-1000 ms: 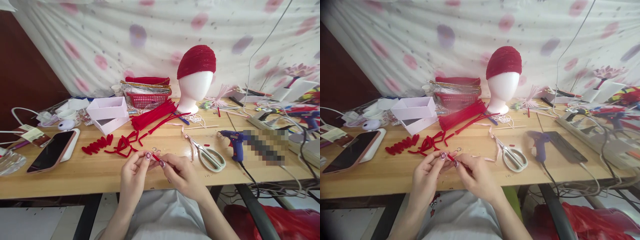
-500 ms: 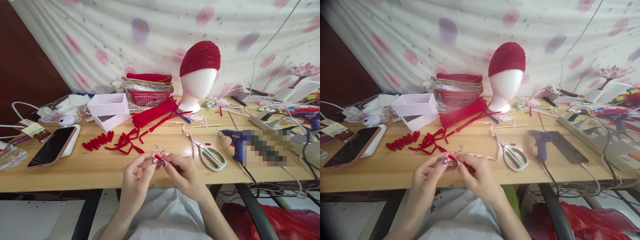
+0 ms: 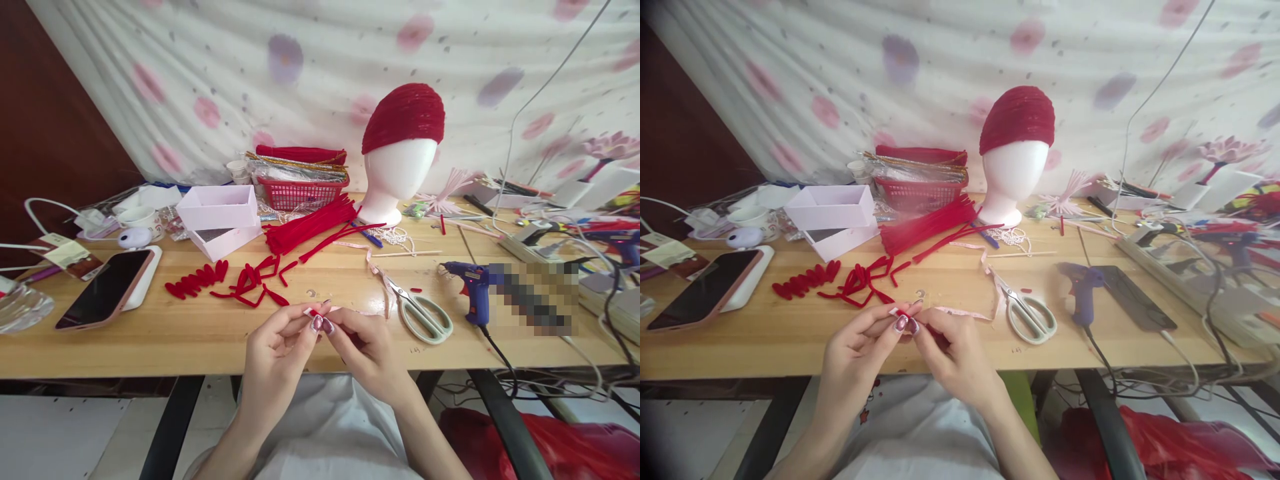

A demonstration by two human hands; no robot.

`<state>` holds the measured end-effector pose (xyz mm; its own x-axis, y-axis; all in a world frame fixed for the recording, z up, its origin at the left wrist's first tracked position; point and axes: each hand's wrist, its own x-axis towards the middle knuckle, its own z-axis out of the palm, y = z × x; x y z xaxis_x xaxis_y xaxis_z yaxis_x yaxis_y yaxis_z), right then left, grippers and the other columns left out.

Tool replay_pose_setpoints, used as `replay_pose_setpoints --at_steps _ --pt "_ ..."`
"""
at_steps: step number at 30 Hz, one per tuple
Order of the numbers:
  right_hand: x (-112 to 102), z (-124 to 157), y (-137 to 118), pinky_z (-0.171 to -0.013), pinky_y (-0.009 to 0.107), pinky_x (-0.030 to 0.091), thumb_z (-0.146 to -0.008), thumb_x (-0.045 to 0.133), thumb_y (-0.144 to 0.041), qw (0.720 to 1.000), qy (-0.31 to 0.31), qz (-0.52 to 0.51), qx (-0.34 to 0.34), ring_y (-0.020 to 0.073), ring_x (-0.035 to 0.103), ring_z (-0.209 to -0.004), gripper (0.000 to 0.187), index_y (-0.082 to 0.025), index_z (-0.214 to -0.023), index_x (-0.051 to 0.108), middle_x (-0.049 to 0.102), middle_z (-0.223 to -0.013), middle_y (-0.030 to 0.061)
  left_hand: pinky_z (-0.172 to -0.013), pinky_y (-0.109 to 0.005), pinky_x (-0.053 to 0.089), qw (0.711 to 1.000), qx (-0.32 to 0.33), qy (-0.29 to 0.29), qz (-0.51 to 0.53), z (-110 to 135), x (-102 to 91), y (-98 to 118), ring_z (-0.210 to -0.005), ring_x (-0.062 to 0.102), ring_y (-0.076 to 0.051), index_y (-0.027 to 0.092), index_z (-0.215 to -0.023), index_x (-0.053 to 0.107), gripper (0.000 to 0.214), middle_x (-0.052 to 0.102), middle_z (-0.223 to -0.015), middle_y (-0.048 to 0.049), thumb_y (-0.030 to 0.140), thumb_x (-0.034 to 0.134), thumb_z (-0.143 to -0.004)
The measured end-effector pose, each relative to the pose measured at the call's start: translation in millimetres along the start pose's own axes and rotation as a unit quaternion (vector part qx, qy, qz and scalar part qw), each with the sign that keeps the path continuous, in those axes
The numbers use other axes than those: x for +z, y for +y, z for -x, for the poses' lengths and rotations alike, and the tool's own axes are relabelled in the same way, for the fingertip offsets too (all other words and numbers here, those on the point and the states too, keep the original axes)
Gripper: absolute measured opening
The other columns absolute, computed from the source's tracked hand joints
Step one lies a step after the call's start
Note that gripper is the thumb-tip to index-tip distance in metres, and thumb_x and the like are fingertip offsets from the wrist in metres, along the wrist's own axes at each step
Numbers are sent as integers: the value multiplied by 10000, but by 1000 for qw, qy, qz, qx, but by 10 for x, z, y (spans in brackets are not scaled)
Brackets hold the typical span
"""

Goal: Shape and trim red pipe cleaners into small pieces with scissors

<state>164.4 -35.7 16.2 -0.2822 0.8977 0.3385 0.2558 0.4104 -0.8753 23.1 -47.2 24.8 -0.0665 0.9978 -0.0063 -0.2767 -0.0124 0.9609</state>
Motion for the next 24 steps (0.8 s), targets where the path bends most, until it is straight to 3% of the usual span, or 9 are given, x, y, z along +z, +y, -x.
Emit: replay_pose_setpoints --at_steps 7,18,24 --pt "52 -1 14 -505 230 280 -981 500 -221 1000 13 9 -4 87 341 -533 244 -158 -797 647 438 -595 -52 -862 -324 609 1000 -5 -25 -11 -48 -75 -49 -1003 733 -267 157 -956 718 248 780 -1033 -127 333 756 -785" --pt "43 -6 8 -500 229 279 -997 486 -246 1000 -2 -24 11 85 342 -536 256 -168 -796 624 452 -604 -54 -799 -273 618 1000 0 -25 -5 -69 -76 -42 -947 750 -240 156 -921 720 211 787 -1005 -117 320 753 -792" --pt "42 -6 15 -529 237 309 -1009 461 -257 1000 -22 -13 8 98 372 -541 255 -186 -800 588 472 -623 -46 -664 -243 625 1000 -22 -17 -9 -100 -91 -14 -859 764 -235 142 -909 725 235 792 -971 -123 341 756 -788"
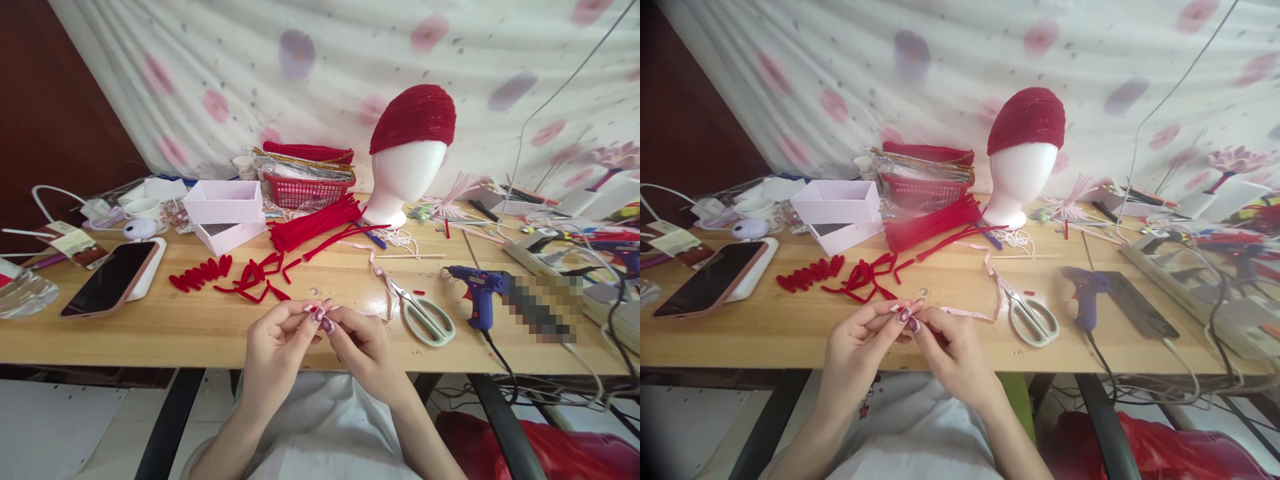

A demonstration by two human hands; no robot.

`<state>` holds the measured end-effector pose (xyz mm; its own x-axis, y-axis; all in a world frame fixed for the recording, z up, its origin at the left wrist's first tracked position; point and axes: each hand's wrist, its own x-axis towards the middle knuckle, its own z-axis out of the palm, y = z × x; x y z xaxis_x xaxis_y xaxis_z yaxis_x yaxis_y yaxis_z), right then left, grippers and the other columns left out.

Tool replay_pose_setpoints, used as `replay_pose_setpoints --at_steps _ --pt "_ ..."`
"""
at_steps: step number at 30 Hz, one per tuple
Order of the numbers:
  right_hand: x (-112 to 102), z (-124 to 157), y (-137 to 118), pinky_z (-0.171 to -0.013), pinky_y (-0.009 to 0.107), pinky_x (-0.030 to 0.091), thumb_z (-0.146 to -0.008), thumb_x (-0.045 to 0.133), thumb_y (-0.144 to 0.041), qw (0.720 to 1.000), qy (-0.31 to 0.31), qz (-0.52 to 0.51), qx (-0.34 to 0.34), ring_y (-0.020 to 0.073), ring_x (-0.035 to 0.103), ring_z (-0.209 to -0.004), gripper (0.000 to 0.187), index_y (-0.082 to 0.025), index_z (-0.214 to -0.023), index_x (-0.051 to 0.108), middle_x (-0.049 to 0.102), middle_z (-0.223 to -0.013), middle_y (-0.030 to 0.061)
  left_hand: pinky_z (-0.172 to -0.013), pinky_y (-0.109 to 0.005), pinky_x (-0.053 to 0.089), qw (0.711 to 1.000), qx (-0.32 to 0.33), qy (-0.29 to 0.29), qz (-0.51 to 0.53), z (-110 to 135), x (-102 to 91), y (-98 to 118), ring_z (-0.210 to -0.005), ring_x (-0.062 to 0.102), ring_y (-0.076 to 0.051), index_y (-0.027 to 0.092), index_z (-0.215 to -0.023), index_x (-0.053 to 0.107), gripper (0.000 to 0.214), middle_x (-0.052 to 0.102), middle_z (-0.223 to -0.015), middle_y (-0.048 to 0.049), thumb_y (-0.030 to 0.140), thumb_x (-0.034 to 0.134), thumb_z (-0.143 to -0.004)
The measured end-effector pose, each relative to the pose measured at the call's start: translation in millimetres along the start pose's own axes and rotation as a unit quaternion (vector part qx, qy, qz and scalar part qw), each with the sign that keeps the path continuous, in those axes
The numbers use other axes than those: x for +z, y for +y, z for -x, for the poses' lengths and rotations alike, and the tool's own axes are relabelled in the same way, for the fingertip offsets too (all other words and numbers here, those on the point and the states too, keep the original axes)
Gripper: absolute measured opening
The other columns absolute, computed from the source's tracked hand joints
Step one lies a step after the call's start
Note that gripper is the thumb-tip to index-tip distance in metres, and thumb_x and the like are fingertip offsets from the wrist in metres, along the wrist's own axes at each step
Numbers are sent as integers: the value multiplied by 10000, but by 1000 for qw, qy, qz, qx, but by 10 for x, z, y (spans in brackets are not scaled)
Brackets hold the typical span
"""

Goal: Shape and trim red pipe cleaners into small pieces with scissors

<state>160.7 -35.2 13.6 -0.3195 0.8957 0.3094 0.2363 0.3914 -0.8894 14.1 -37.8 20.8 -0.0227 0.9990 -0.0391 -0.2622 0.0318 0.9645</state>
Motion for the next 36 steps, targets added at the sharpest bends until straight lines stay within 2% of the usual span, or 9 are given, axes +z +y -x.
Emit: replay_pose_setpoints --at_steps 2,5,8,11,14,20,25,30,36 --pt "-26 1 25 -585 250 350 -1011 460 -267 1000 4 28 -7 117 435 -597 257 -192 -794 577 513 -683 -22 -595 -238 620 1000 0 12 4 -33 -19 24 -816 767 -242 127 -896 720 269 794 -942 -133 359 771 -769" --pt "-80 -20 62 -791 310 406 -997 486 -277 995 55 76 -29 185 542 -882 261 -192 -762 561 578 -931 55 -491 -213 588 999 19 30 6 -123 -53 94 -783 764 -243 116 -885 717 304 795 -915 -138 371 793 -738" --pt "-111 -75 76 -886 354 401 -997 488 -340 998 50 32 -19 240 532 -1082 311 -193 -741 589 597 -1108 94 -461 -190 566 999 35 15 -14 -247 -79 199 -739 757 -214 120 -882 723 282 796 -921 -129 355 792 -742" --pt "-96 -139 73 -774 318 437 -984 489 -462 995 19 -98 30 209 595 -888 417 -197 -669 562 666 -924 70 -475 -179 566 998 45 -15 -35 -369 -90 292 -668 741 -169 133 -890 729 257 798 -932 -112 349 780 -761" --pt "-66 -185 72 -714 297 437 -938 539 -529 981 33 -173 80 178 572 -723 451 -200 -630 539 660 -746 36 -485 -169 564 997 44 -31 -49 -460 -89 341 -678 740 -158 143 -894 732 241 797 -946 -105 345 775 -771" --pt "-48 -207 97 -652 280 403 -882 602 -556 976 71 -180 96 158 527 -657 456 -189 -613 576 589 -650 14 -492 -178 573 996 46 -46 -65 -522 -73 383 -712 748 -178 147 -903 729 251 797 -948 -108 349 780 -765" --pt "-31 -179 127 -495 260 230 -908 574 -522 971 82 -199 101 101 314 -507 449 -189 -611 522 402 -559 -50 -497 -189 579 995 58 -46 -70 -533 -39 401 -673 736 -170 133 -895 727 260 799 -919 -112 345 786 -757" --pt "-11 -174 107 -493 261 219 -908 566 -530 972 125 -178 90 100 306 -514 459 -192 -607 493 401 -562 -51 -471 -193 565 995 61 -44 -67 -543 10 408 -672 734 -180 121 -896 724 271 797 -920 -125 341 786 -751" --pt "22 -197 92 -481 245 220 -882 595 -560 952 136 -260 84 106 269 -503 348 -223 -856 513 345 -572 -88 -472 -199 559 995 70 -32 -70 -544 4 426 -619 712 -159 119 -879 724 280 794 -937 -130 351 790 -737"
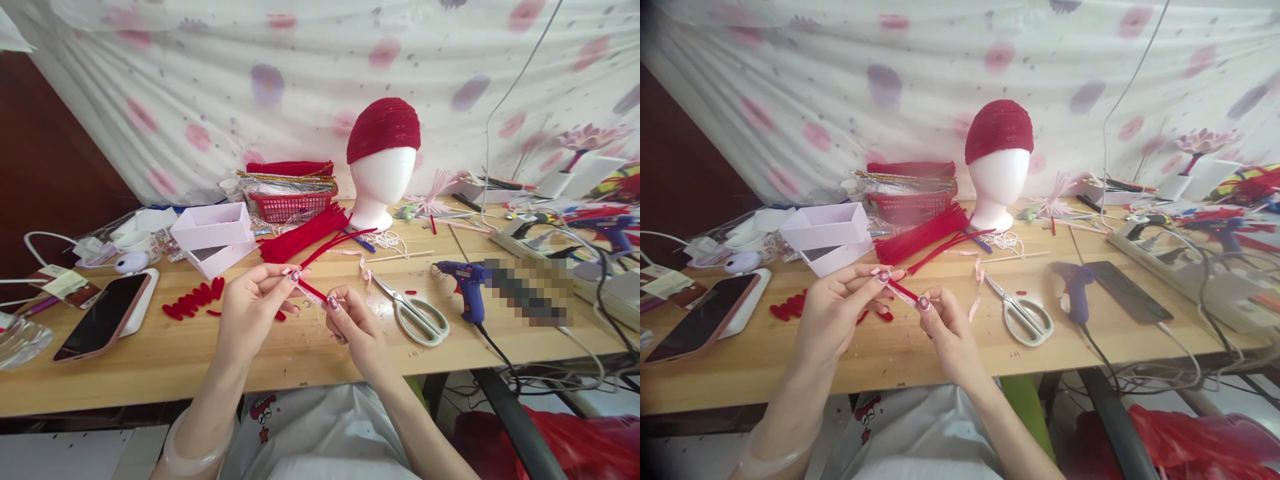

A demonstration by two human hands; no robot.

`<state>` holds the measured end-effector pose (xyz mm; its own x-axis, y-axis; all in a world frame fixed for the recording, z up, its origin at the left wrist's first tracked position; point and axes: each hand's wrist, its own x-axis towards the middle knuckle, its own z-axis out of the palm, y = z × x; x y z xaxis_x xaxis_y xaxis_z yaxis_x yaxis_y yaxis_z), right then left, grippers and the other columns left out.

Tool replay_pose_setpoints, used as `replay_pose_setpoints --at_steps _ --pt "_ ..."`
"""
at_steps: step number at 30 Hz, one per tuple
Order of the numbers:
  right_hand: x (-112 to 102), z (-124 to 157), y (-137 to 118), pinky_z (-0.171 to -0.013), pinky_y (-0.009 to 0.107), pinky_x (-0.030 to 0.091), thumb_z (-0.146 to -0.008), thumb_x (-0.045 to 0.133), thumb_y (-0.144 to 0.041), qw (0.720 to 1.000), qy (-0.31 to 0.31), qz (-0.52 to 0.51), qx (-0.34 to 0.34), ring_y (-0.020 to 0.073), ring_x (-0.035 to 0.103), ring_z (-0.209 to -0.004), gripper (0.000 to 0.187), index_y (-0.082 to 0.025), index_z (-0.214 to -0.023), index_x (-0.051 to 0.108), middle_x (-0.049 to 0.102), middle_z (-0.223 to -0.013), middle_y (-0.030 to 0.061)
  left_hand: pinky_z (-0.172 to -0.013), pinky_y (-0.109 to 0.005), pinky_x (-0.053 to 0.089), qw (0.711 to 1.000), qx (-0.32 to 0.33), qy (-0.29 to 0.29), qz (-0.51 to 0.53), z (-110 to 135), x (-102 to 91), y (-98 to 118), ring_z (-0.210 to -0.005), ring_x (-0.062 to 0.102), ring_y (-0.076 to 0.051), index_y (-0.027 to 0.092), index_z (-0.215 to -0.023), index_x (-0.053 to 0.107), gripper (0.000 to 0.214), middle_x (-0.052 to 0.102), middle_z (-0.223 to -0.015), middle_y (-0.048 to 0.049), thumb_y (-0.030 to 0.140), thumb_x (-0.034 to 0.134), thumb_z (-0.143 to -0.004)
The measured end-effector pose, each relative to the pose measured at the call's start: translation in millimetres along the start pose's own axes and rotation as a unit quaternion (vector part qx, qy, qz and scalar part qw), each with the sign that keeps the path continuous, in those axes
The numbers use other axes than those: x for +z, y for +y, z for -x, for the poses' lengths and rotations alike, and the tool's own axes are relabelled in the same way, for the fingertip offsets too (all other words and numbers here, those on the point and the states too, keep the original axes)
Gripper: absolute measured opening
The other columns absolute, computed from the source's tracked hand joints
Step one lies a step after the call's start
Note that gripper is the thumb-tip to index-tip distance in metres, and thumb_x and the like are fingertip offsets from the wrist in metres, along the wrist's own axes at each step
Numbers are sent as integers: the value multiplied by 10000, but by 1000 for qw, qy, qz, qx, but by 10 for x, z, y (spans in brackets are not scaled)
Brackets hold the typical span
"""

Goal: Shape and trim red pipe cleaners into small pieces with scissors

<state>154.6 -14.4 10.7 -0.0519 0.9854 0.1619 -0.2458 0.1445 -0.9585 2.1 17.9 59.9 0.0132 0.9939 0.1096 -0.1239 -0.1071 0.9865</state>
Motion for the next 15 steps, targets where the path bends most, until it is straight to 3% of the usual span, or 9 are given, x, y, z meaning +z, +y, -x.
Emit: replay_pose_setpoints --at_steps 3,9,15 --pt "1 -4 -3 -496 251 222 -883 584 -569 1000 -7 2 15 113 270 -510 388 -209 -1023 546 323 -557 -96 -490 -200 565 1000 1 -3 -4 0 1 1 -633 717 -159 125 -883 726 273 795 -943 -125 351 785 -742" --pt "-12 -6 -5 -488 258 249 -849 601 -591 1000 -4 5 22 106 278 -495 406 -186 -828 612 330 -508 -83 -494 -211 569 1000 6 7 -21 2 36 -5 -647 729 -177 119 -874 730 279 795 -932 -130 355 786 -734" --pt "-14 10 -5 -475 246 260 -829 649 -554 1000 -4 -8 12 99 298 -486 379 -175 -832 665 358 -499 -79 -472 -191 555 1000 -8 1 10 0 39 -44 -621 726 -163 122 -867 716 265 798 -900 -122 328 800 -724"
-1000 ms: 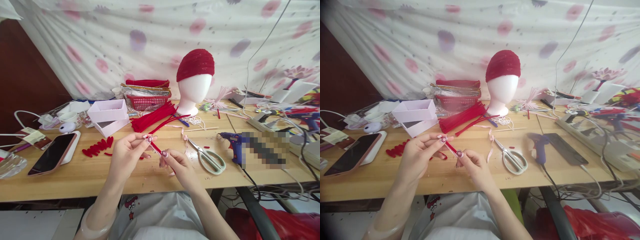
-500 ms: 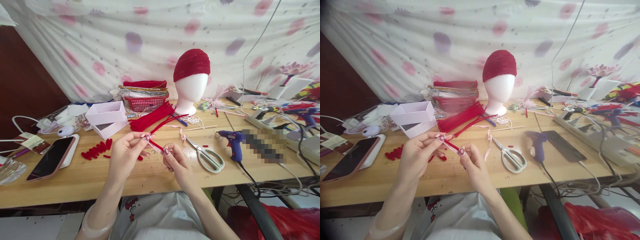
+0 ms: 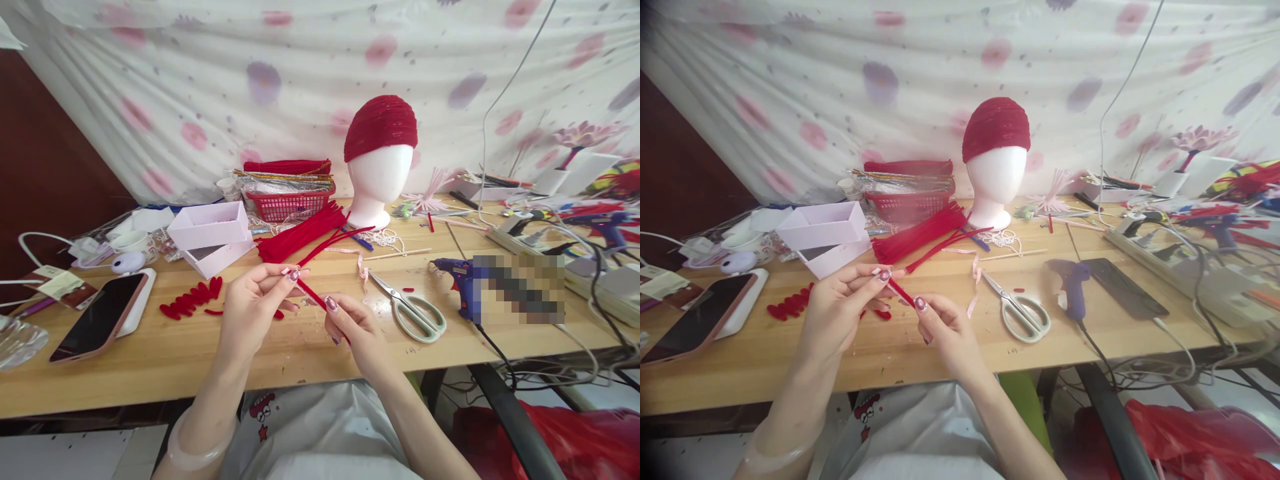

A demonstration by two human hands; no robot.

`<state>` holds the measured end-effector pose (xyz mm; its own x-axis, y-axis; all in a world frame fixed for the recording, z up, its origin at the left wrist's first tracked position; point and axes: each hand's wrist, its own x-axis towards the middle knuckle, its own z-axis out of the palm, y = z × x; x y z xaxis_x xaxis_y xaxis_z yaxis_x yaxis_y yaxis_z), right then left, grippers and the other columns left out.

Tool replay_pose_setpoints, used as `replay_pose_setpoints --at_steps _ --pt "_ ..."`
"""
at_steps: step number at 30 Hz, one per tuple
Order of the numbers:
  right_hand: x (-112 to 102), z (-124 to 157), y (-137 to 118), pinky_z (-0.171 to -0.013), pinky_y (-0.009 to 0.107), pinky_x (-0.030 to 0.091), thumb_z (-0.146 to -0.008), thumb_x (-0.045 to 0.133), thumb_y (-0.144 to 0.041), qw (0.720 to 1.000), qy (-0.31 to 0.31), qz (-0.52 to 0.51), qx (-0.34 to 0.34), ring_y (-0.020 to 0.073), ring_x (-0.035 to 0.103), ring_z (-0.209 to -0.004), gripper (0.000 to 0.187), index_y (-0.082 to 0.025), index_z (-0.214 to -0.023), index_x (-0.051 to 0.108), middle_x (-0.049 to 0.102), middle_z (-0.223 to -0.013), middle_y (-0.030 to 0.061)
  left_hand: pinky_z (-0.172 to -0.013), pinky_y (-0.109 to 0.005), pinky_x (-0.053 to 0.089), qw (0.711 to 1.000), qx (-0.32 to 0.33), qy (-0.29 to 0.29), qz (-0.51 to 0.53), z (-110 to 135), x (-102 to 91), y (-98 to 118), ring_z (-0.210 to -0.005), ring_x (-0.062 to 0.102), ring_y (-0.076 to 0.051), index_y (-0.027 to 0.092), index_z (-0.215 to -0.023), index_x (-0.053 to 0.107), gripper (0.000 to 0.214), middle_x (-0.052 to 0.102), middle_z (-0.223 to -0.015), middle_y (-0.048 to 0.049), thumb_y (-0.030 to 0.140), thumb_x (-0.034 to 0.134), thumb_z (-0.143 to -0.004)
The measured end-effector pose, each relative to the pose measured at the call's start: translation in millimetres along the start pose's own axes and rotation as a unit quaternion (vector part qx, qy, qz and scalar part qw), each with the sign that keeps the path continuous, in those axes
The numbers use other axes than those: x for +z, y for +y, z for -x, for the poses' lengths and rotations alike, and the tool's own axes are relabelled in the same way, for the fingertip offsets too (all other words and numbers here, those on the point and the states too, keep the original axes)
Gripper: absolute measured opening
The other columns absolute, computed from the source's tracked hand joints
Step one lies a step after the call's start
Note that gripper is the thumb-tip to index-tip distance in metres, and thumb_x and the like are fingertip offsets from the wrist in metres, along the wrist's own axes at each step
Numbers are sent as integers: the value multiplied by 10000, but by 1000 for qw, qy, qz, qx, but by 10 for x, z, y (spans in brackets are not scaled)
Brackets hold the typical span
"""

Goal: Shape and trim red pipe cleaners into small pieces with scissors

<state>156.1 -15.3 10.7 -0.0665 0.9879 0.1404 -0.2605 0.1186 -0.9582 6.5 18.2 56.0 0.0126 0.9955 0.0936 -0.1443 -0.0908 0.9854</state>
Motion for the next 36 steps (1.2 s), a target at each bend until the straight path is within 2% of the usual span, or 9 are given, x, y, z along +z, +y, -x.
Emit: replay_pose_setpoints --at_steps 5,11,16,19,22,27,36 --pt "0 -11 1 -442 232 221 -794 689 -528 999 25 11 26 83 258 -466 368 -163 -841 712 339 -506 -82 -495 -204 565 1000 2 3 9 -1 22 -23 -631 736 -175 117 -872 710 274 797 -893 -128 334 795 -730" --pt "-38 -27 20 -434 232 218 -814 668 -477 999 17 17 26 78 242 -450 344 -147 -839 760 326 -476 -82 -494 -207 566 1000 1 -12 5 -26 1 -38 -608 730 -167 123 -874 713 264 798 -906 -124 335 790 -737" --pt "-95 -21 34 -471 232 298 -837 670 -444 999 -4 28 30 91 364 -485 303 -165 -840 789 460 -496 -46 -470 -191 553 999 -22 -22 13 -44 -28 -62 -642 743 -183 127 -852 712 246 799 -890 -121 318 799 -724" --pt "-130 -18 43 -437 222 272 -833 685 -441 998 -10 41 50 102 409 -522 284 -180 -843 799 580 -570 -6 -470 -183 548 999 -36 -30 21 -55 -39 -63 -658 750 -189 128 -832 710 239 799 -880 -121 306 810 -707" --pt "-160 -14 67 -410 216 246 -820 694 -463 997 -11 40 72 101 397 -513 300 -185 -854 804 631 -604 11 -479 -190 551 998 -45 -35 22 -63 -46 -53 -663 752 -195 125 -831 712 246 798 -878 -126 306 813 -699" --pt "-188 -12 119 -389 204 220 -814 702 -502 995 -11 27 96 83 351 -479 353 -178 -913 800 613 -611 6 -471 -185 546 997 -48 -35 39 -59 -45 -60 -642 748 -189 121 -818 715 241 799 -848 -120 291 823 -687" --pt "-183 13 88 -432 196 266 -811 715 -501 998 -10 28 62 92 403 -523 335 -182 -857 805 597 -579 6 -405 -130 478 989 -59 -75 117 -53 -55 -105 -588 724 -148 125 -780 710 248 797 -787 -100 284 855 -658"
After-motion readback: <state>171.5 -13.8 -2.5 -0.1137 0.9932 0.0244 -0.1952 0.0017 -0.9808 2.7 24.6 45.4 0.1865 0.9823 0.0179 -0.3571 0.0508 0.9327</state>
